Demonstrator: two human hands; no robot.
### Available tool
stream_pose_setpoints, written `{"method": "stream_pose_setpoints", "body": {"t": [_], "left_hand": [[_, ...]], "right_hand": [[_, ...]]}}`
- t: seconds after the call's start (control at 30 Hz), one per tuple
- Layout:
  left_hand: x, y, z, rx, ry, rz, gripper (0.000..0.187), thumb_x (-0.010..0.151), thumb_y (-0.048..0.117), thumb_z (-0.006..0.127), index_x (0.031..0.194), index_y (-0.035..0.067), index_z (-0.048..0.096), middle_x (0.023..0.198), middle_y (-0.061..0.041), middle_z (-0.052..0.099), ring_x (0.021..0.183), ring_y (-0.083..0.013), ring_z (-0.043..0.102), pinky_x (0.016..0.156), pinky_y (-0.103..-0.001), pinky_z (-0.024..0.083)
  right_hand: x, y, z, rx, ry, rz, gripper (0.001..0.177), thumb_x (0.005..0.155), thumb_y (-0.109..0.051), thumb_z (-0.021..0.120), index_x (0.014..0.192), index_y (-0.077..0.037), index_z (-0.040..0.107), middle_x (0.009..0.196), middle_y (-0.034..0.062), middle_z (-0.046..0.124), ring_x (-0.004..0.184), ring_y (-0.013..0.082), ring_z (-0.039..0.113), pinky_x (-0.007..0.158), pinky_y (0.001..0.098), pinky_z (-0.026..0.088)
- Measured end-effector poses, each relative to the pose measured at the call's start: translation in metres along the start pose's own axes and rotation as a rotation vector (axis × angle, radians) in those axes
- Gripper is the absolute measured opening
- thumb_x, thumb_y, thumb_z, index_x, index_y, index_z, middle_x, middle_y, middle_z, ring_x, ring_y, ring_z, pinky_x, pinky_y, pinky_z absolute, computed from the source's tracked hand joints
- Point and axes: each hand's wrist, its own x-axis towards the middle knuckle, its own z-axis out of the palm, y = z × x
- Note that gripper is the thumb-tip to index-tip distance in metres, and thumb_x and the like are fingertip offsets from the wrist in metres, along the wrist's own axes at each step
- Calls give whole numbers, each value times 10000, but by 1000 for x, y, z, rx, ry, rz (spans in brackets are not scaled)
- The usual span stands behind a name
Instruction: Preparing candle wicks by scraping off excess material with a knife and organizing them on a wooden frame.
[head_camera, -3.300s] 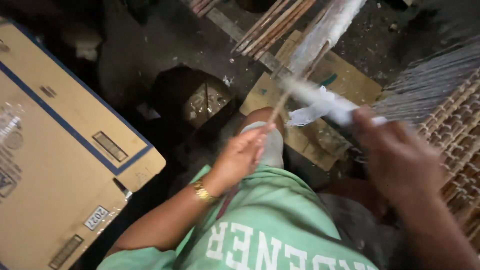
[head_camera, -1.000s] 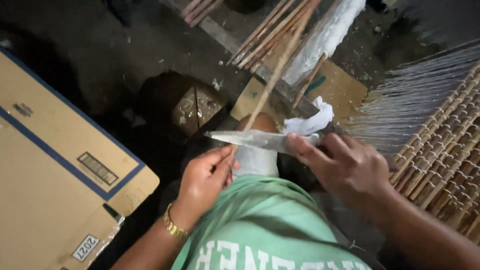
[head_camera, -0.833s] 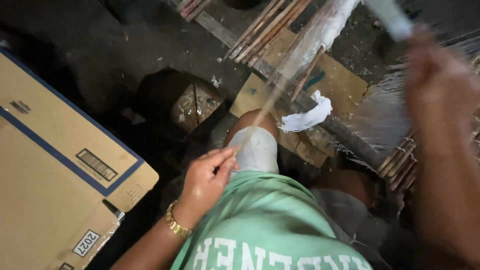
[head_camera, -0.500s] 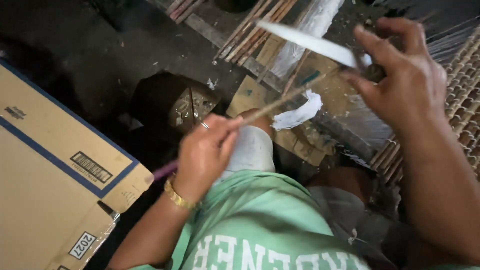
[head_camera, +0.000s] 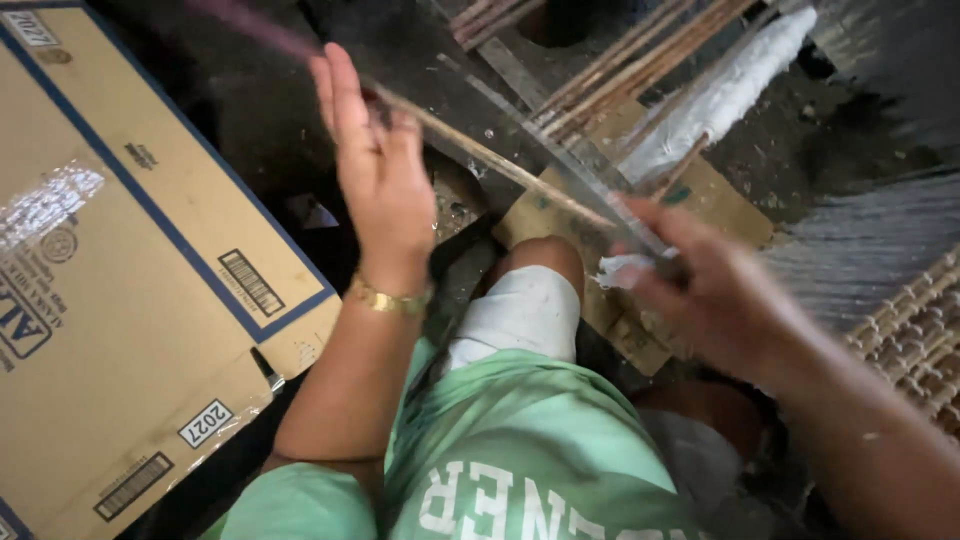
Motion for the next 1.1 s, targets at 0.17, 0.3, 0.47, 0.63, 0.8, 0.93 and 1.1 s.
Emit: {"method": "stream_pose_setpoints", "body": {"t": [0.17, 0.3, 0.47, 0.63, 0.8, 0.93, 1.1], "left_hand": [[2, 17, 20, -741, -110, -130, 600, 1139, 38, 535, 1635, 230, 256, 1453, -207, 582, 1053, -279, 752, 660, -277, 549], [15, 40, 0, -694, -93, -285, 490, 1132, 108, 494, 1606, 108, 370, 1112, -66, 675, 651, -52, 450, 486, -177, 321], [1, 44, -47, -470, -472, -519, 455, 1046, 374, 508, 1381, 77, 591, 613, 40, 390, 465, -54, 338, 408, -195, 300], [-60, 45, -67, -297, -472, -785, 421, 1056, 329, 454, 1250, 8, 644, 639, 23, 417, 463, -82, 373, 405, -230, 307], [-87, 59, -74, -307, -439, -967, 361, 1072, 275, 463, 1191, 14, 682, 630, -2, 382, 463, -86, 288, 381, -235, 233], [-96, 63, -83, -120, -518, -948, 383, 1069, 254, 442, 1258, 35, 693, 622, 28, 434, 490, -74, 387, 416, -226, 320], [-95, 59, -94, -85, -509, -868, 342, 1069, 166, 444, 1261, 76, 712, 657, 38, 445, 513, -67, 394, 437, -211, 343]], "right_hand": [[5, -5, 39, 202, -190, -176, 556, 958, -203, 611, 1487, -115, 460, 715, 52, 678, 563, 172, 567, 477, 353, 466], [22, 3, 39, 255, -163, -358, 584, 951, -248, 606, 1515, -146, 496, 819, -42, 740, 614, 55, 585, 520, 258, 491], [55, 29, -11, -388, 546, -541, 715, 1012, -260, 610, 1665, -192, 327, 1394, 195, 662, 1073, 423, 672, 782, 567, 489], [26, -31, 19, -575, 109, 9, 325, 993, -586, 384, 1213, -358, 457, 862, 21, 546, 495, 102, 432, 340, 240, 334], [39, -10, 29, -801, 413, -875, 358, 1065, -431, 512, 1420, -439, 553, 708, 31, 623, 385, 130, 492, 231, 268, 398], [87, -10, -25, -585, 232, 76, 645, 1076, -715, 283, 1324, -271, 680, 655, -3, 556, 409, 103, 331, 315, 242, 202], [70, 8, -18, -523, 626, -403, 606, 1268, -498, 368, 873, -160, 680, 594, -18, 483, 414, 137, 358, 339, 299, 288]]}}
